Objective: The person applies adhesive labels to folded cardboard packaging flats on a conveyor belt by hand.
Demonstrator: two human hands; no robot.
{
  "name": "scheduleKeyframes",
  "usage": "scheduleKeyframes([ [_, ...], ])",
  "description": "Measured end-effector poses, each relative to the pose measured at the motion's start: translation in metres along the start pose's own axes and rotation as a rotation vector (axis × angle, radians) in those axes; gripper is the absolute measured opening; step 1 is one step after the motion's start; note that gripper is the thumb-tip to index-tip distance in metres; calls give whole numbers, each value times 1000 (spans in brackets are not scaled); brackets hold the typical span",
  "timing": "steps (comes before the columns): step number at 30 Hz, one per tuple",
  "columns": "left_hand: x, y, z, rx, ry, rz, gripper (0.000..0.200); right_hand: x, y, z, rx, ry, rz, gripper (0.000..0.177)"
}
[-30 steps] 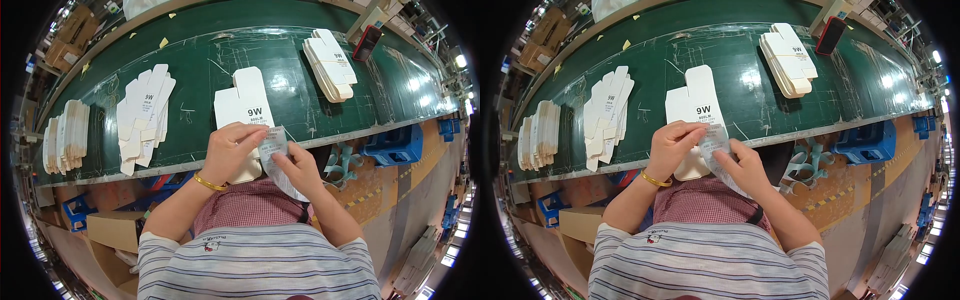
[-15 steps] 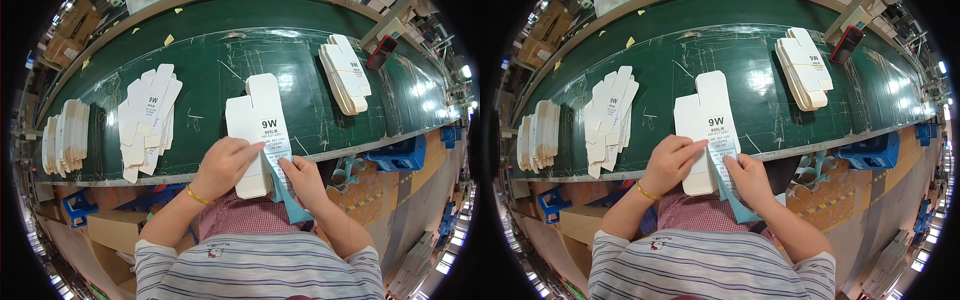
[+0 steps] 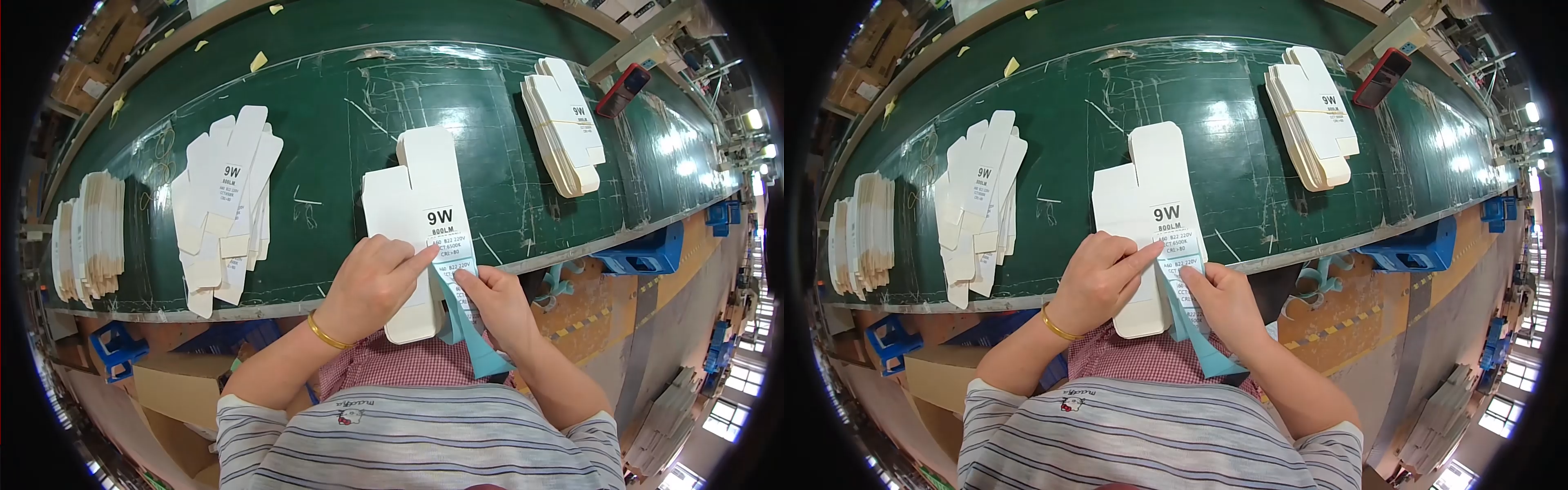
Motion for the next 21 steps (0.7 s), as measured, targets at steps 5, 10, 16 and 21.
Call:
scheduleKeyframes([
  [5, 1, -1, 0, -6, 0, -11, 38, 0, -4, 0, -32, 7, 26, 27],
  [10, 2, -1, 0, -6, 1, -20, 38, -1, -6, 0, -17, 0, 53, 23],
  [16, 7, -1, 2, 26, -48, -34, 40, 2, -1, -1, 22, -13, 69, 22],
  [21, 9, -2, 4, 54, -74, -37, 42, 2, -2, -1, 41, -12, 82, 21],
])
Point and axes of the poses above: each hand's wrist, its own x-axis towards the middle knuckle, its own z-axis out of the palm, y = z × x, the point moved 6 cm from there along x, towards the middle knuckle, and after that the axes turned 2 degrees about -y, right-handed, at the moved point
